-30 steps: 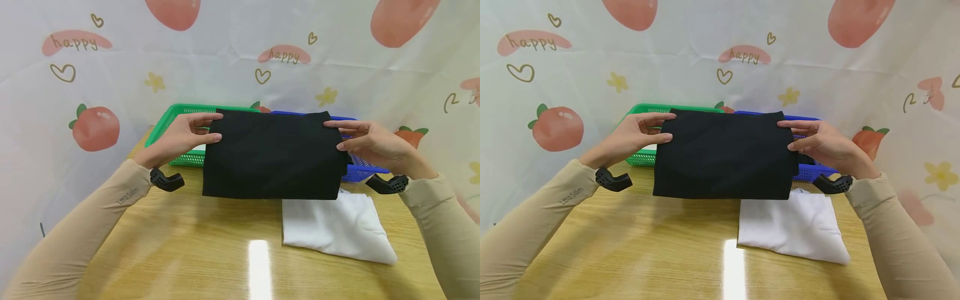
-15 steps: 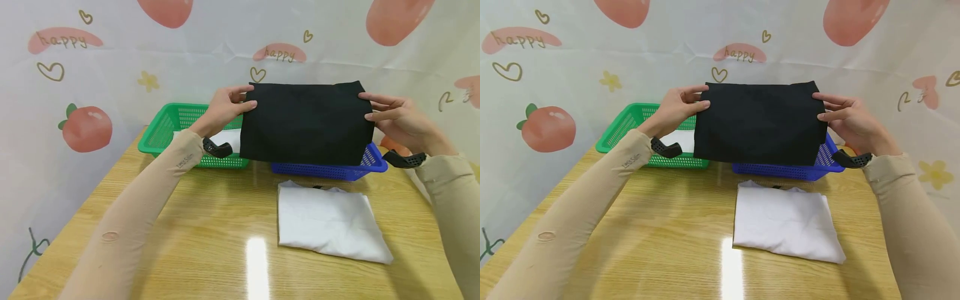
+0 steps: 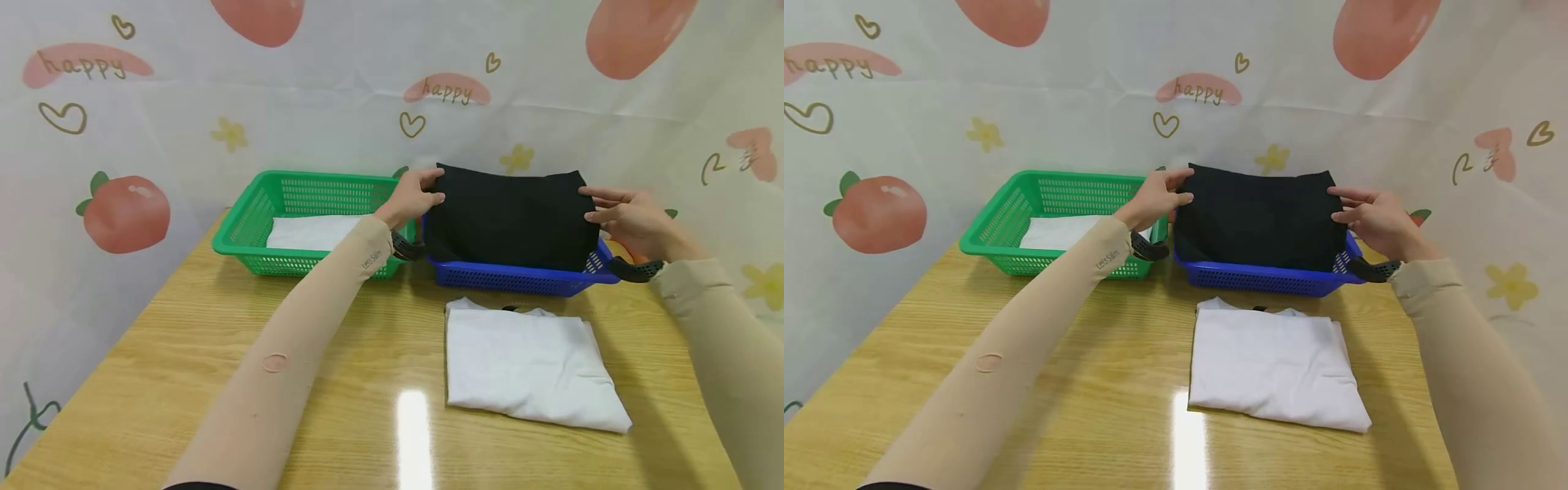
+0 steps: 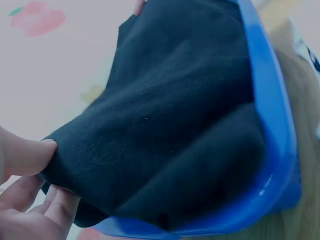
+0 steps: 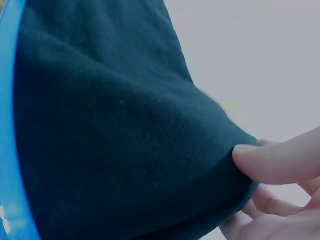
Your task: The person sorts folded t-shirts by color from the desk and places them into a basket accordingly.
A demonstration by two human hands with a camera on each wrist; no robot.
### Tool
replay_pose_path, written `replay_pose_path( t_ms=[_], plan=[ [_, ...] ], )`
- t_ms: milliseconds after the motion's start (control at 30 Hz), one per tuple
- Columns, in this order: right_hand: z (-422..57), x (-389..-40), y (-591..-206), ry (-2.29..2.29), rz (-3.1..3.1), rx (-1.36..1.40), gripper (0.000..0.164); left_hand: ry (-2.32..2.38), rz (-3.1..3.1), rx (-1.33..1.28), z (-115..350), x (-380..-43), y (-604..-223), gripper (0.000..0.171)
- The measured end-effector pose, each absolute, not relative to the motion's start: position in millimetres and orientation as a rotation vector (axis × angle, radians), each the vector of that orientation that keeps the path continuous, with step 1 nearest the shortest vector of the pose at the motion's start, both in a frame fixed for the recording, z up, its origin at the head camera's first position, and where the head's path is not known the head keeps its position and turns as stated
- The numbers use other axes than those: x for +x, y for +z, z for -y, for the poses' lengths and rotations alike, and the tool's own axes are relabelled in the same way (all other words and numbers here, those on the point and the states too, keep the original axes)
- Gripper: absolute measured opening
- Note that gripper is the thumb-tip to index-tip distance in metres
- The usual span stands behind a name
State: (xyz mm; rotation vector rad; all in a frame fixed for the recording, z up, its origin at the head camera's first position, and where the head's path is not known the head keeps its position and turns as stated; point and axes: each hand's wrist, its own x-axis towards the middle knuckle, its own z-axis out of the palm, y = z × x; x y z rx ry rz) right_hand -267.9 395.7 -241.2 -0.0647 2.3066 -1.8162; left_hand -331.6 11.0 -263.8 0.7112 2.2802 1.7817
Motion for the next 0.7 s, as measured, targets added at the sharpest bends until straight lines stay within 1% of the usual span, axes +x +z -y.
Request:
replay_pose_path(
  t_ms=[133, 300, 467, 700],
  plan=[
    [-393, -276, -251, -1.6, -2.425, -0.024, 0.063, 1.558, -2.387, 0.752, -22, -332, -275, 0.063],
    [-389, -287, -258, -1.473, -2.496, -0.007, 0.061, 1.256, -2.524, 0.771, -32, -336, -281, 0.07],
    [-384, -294, -260, -1.322, -2.58, 0.011, 0.059, 1.107, -2.544, 0.77, -37, -336, -281, 0.067],
    [-388, -294, -262, -1.28, -2.597, -0.066, 0.06, 1.151, -2.436, 0.861, -36, -325, -280, 0.064]
  ],
)
